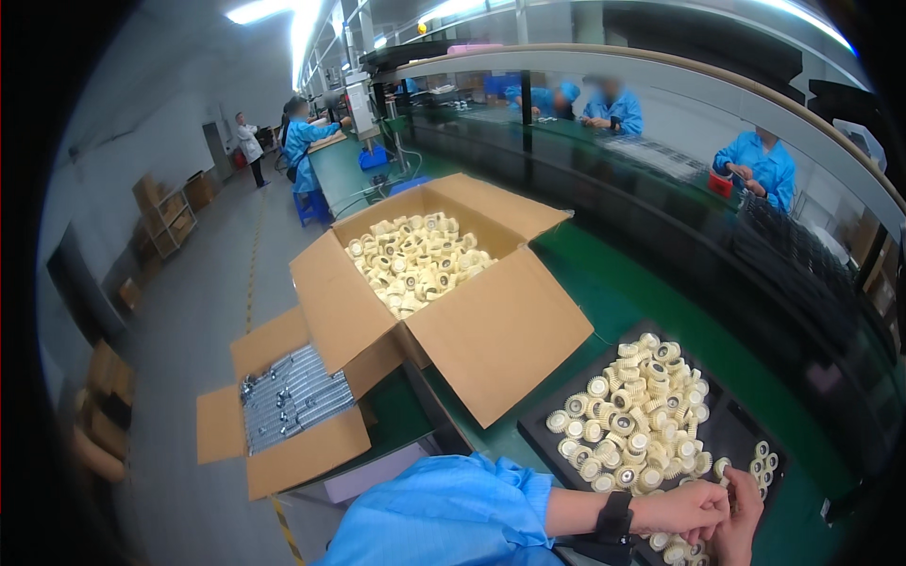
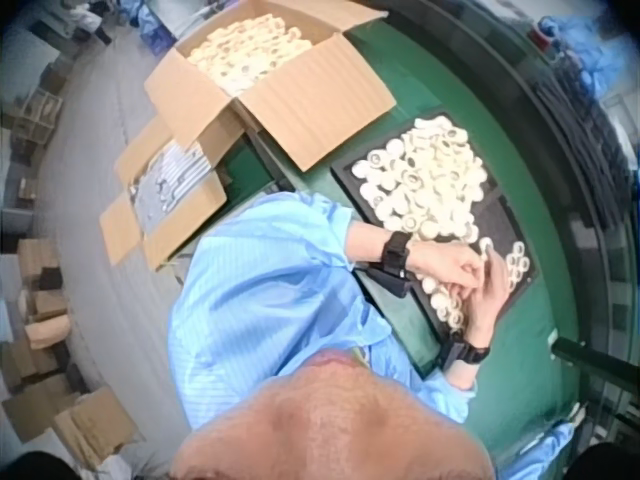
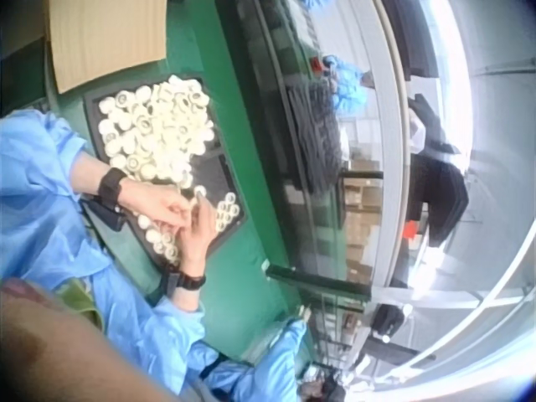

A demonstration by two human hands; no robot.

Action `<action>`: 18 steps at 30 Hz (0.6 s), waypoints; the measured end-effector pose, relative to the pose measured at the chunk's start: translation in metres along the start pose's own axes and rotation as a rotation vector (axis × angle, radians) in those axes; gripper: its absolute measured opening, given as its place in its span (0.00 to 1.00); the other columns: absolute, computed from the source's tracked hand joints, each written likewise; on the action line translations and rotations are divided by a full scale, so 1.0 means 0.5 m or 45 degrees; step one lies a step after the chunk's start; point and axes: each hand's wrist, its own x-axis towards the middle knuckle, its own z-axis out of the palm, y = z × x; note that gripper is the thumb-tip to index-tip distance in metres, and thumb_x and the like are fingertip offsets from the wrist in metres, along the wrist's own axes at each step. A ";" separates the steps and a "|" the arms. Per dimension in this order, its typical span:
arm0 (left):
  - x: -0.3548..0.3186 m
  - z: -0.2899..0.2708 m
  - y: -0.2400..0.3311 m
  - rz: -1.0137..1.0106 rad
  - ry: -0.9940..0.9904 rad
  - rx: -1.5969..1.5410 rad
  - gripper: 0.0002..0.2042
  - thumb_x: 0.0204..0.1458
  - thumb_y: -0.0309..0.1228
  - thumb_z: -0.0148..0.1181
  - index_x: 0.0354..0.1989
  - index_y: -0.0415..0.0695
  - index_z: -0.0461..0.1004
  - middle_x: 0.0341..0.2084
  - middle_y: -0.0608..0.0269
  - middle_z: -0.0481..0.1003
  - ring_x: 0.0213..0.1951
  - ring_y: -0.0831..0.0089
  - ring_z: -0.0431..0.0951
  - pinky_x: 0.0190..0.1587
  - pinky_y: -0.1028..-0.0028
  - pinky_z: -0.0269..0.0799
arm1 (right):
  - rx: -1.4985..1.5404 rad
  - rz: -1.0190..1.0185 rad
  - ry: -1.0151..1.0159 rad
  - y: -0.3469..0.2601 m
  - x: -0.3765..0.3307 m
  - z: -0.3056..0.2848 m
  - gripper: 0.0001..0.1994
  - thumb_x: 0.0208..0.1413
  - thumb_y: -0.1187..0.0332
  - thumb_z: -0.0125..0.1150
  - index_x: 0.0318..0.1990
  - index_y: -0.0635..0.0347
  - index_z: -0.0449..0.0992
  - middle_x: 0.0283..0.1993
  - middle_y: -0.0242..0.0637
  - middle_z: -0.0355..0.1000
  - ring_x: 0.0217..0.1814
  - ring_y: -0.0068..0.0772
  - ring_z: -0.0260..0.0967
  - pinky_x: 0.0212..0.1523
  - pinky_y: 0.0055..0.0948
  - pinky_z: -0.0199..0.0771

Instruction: Assembling small plastic gear components into white plastic housing units on a factory assembly line.

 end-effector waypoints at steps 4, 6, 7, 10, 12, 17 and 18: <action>0.001 0.002 0.003 0.003 0.017 0.058 0.08 0.59 0.34 0.49 0.37 0.41 0.68 0.23 0.65 0.72 0.21 0.79 0.72 0.25 0.82 0.68 | -0.014 -0.095 0.045 0.000 0.003 0.000 0.18 0.38 0.77 0.61 0.43 0.64 0.72 0.32 0.35 0.67 0.29 0.27 0.62 0.29 0.24 0.62; 0.001 -0.001 0.001 -0.001 0.009 0.067 0.08 0.59 0.34 0.49 0.37 0.41 0.68 0.23 0.65 0.72 0.21 0.79 0.73 0.25 0.81 0.68 | 0.011 -0.029 -0.008 -0.004 0.004 -0.002 0.18 0.38 0.77 0.61 0.42 0.64 0.72 0.32 0.36 0.67 0.30 0.28 0.62 0.29 0.25 0.62; 0.002 -0.002 -0.001 -0.003 0.008 0.061 0.08 0.59 0.34 0.49 0.38 0.41 0.67 0.23 0.65 0.72 0.21 0.79 0.73 0.25 0.81 0.68 | 0.012 -0.035 -0.010 -0.006 0.004 -0.002 0.19 0.38 0.77 0.61 0.43 0.65 0.72 0.33 0.36 0.68 0.30 0.28 0.63 0.29 0.25 0.63; -0.001 0.001 0.003 -0.007 0.019 0.052 0.08 0.58 0.33 0.49 0.38 0.41 0.67 0.23 0.65 0.71 0.21 0.79 0.72 0.24 0.82 0.67 | 0.068 -0.012 0.012 0.000 -0.001 0.001 0.20 0.37 0.76 0.61 0.43 0.66 0.72 0.34 0.37 0.68 0.30 0.28 0.63 0.30 0.25 0.64; -0.002 0.004 0.006 -0.009 0.032 0.047 0.07 0.58 0.32 0.49 0.38 0.41 0.67 0.23 0.65 0.71 0.21 0.80 0.72 0.24 0.82 0.67 | 0.043 -0.041 0.004 -0.001 0.000 -0.003 0.20 0.37 0.76 0.62 0.43 0.66 0.72 0.34 0.38 0.68 0.30 0.28 0.63 0.31 0.25 0.64; -0.005 0.008 0.011 0.012 0.060 0.062 0.06 0.57 0.30 0.50 0.38 0.41 0.67 0.23 0.64 0.71 0.21 0.80 0.72 0.24 0.82 0.66 | 0.033 -0.077 0.035 -0.012 0.004 -0.009 0.21 0.36 0.74 0.63 0.44 0.66 0.73 0.35 0.38 0.69 0.30 0.28 0.63 0.31 0.26 0.65; -0.007 0.007 0.014 0.014 0.056 0.059 0.06 0.57 0.30 0.50 0.38 0.41 0.67 0.23 0.64 0.71 0.21 0.80 0.72 0.24 0.82 0.66 | 0.037 -0.079 0.048 -0.009 0.004 -0.007 0.21 0.36 0.74 0.63 0.44 0.66 0.73 0.35 0.38 0.69 0.30 0.29 0.63 0.31 0.26 0.65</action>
